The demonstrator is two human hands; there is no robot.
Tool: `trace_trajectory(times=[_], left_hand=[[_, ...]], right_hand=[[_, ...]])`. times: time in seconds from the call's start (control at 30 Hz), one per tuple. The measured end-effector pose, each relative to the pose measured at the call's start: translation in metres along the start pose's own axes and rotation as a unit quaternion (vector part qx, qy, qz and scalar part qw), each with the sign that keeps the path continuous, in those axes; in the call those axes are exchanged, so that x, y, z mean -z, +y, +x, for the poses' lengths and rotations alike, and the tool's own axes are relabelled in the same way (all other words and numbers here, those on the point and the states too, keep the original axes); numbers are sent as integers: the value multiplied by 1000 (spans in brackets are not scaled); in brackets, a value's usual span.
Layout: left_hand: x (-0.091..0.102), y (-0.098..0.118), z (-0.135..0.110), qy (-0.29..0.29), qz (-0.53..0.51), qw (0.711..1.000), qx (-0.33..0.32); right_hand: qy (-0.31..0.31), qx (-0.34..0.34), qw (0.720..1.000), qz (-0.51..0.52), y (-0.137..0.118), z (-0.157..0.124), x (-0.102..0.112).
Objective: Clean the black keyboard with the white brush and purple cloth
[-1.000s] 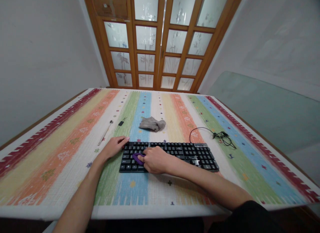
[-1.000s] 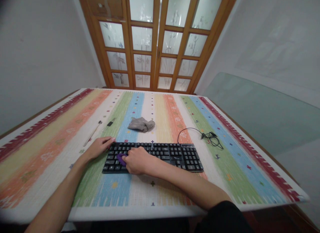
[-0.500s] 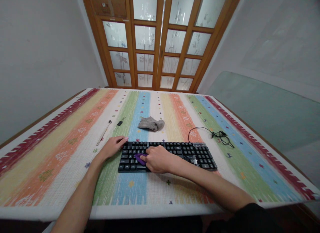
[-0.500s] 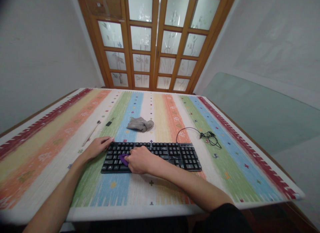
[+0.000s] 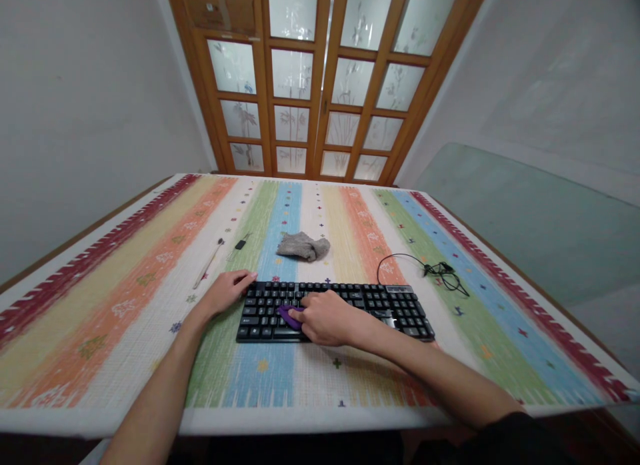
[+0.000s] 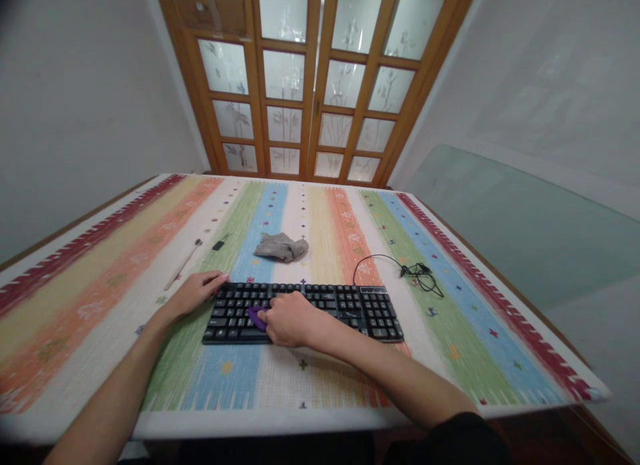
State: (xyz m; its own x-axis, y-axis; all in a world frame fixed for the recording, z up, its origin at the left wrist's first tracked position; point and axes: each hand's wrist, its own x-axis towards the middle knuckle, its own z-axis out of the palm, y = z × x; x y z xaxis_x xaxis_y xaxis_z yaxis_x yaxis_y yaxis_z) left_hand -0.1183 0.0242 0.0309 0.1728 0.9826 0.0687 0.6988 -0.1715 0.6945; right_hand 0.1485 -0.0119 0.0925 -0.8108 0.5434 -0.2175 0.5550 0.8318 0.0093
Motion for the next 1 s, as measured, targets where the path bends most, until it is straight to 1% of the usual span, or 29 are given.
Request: trace_trajectory(times=[0.17,0.33,0.7,1.0], left_hand=[[0,-1,0,-5,-7,1000,3],[-1,-3,1,-7,-4,1000,2],[1,1,0,-10,10,1000,7],[0,-2,1,-11,6,1000,11]], right_hand=[[3,-3,1000,-2,1,-3,-4],[-5,-16,1000,1,7,-12,-6],[23,-7,1000,-6,9,-17,-11],[7,-19,1000,1,5,-21,-13]])
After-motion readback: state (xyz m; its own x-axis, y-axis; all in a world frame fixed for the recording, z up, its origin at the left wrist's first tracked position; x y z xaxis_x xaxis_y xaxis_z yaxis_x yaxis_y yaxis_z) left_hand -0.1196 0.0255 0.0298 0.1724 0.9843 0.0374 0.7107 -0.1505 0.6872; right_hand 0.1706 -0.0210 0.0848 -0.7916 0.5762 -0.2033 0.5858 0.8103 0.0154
